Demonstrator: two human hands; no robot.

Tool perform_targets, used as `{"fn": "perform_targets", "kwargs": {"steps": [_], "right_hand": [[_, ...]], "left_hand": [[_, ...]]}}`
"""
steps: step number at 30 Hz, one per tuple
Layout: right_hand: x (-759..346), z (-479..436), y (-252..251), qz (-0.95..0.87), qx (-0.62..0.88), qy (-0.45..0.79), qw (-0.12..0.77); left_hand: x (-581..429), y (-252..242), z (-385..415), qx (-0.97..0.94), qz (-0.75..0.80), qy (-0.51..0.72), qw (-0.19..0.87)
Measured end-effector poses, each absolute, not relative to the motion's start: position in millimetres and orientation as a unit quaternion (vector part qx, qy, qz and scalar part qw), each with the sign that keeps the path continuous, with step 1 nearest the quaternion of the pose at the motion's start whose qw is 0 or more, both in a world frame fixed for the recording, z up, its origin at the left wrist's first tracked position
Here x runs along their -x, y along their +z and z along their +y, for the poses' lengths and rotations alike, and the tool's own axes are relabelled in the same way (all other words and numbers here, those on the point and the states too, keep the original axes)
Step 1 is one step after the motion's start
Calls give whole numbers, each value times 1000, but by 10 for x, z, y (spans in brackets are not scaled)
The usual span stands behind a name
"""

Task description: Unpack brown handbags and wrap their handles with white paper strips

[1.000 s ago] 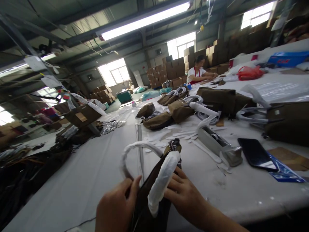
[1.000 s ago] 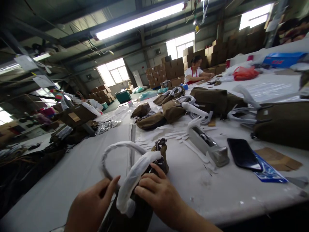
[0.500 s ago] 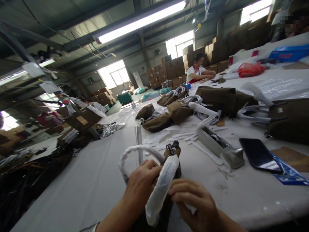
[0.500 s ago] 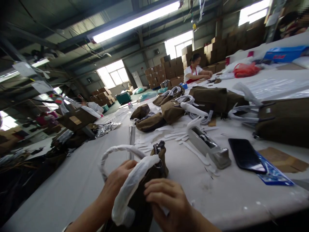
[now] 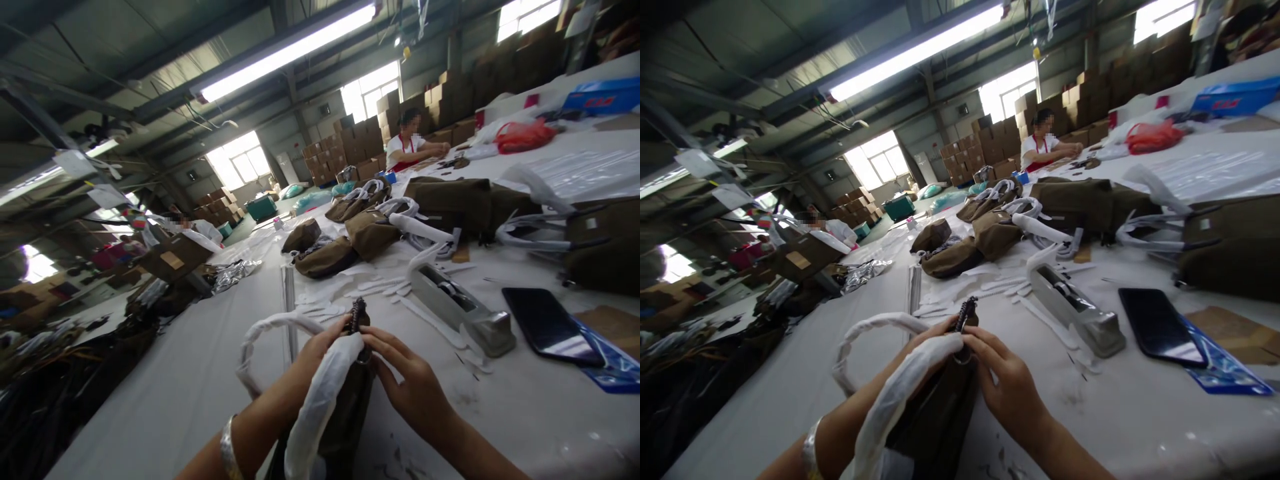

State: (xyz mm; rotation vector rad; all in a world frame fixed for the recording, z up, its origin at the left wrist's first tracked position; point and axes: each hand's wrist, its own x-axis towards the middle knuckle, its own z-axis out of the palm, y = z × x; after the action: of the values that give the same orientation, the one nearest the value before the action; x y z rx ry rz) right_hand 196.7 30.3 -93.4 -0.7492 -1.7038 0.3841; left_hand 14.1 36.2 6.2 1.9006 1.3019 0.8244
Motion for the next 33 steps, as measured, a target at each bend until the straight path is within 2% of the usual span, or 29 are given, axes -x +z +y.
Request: {"fn": "perform_targets", "kwargs": {"steps": [4, 7, 11, 14, 16, 18, 21, 26, 29, 33], "right_hand": [[-1954, 334, -954, -682, 312, 264, 606], [-1953, 376, -899, -691, 324, 230, 604], [-2040, 392, -753, -724, 424, 57, 542], [-2169, 339, -650, -723, 457, -54, 515], [-2275, 267, -620, -727, 461, -83, 502], [-2394, 173, -631, -764, 447, -69, 460], [-2566, 40, -681, -839, 383, 0, 387], [-2568, 68, -571, -799, 331, 50, 500], [-2372, 222, -363, -856, 211, 114, 459], [-2179, 355, -136, -925, 175, 164, 296]], "left_hand": [[-186, 61, 394, -579, 436, 414, 550], [-305, 115, 350, -554, 407, 423, 591], [-420, 149, 335, -651, 377, 370, 545], [-372, 169, 322, -705, 431, 342, 447], [-285, 214, 261, -740, 468, 322, 361], [-175, 273, 150, -773, 482, 300, 283], [-13, 318, -76, -807, 488, 243, 225], [141, 154, -380, -792, 575, 77, 191], [187, 13, -450, -779, 574, 109, 226], [208, -143, -505, -762, 510, 225, 329]]}}
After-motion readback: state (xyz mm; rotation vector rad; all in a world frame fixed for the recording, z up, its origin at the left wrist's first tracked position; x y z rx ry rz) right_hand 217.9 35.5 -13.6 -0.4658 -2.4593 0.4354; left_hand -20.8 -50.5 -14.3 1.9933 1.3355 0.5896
